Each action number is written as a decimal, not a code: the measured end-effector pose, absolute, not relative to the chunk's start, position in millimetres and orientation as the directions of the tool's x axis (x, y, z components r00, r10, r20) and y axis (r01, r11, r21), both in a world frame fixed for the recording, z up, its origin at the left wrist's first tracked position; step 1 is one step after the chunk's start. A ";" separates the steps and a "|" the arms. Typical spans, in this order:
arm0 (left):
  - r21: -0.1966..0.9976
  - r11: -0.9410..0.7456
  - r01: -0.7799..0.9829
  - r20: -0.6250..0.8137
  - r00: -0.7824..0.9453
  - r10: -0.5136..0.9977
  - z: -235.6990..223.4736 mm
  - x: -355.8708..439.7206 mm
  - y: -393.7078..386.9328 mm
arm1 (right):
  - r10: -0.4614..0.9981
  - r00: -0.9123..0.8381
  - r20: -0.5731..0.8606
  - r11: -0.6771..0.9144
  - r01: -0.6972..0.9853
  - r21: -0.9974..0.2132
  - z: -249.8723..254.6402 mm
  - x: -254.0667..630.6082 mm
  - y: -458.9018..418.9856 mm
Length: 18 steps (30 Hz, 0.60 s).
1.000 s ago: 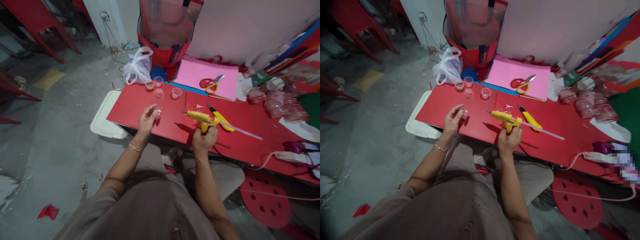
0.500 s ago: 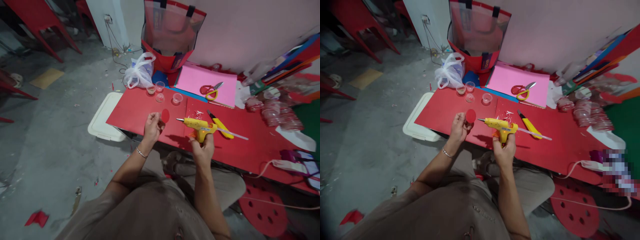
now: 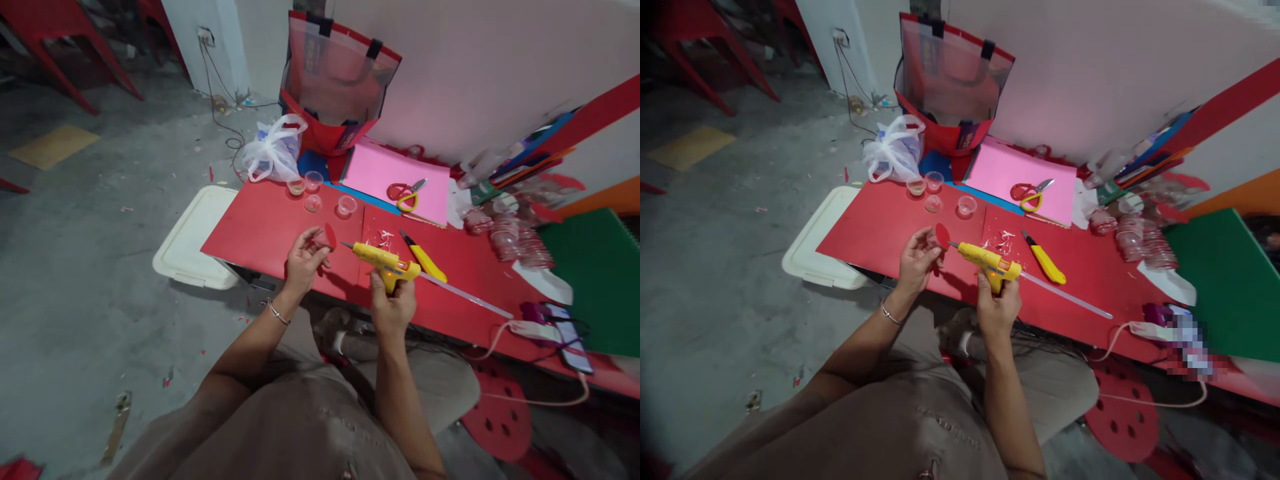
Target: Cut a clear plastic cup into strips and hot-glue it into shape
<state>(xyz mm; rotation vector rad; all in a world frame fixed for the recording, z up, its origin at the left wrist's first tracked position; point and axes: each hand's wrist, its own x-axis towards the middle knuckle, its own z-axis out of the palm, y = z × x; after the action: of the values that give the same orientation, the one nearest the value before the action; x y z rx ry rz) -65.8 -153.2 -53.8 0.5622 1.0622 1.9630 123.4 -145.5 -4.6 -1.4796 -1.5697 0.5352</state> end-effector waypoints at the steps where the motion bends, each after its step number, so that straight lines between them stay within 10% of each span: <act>1: 0.850 -0.314 -0.424 0.015 -0.575 0.818 -54.5 -64.2 -153.2 | 0.936 0.106 0.336 0.210 0.598 -0.773 -4.7 123.3 -145.4; 18: 0.964 -0.266 -0.026 0.191 -0.629 0.753 -66.0 -51.6 -157.0 | 0.842 0.066 0.536 0.235 0.849 -0.474 -1.1 126.2 -145.3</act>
<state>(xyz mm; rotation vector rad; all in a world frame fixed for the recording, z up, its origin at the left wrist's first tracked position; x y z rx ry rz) -51.6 -157.0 -66.0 0.9033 1.4610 1.9442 126.2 -145.3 -1.1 -1.5735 -1.7381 -0.0116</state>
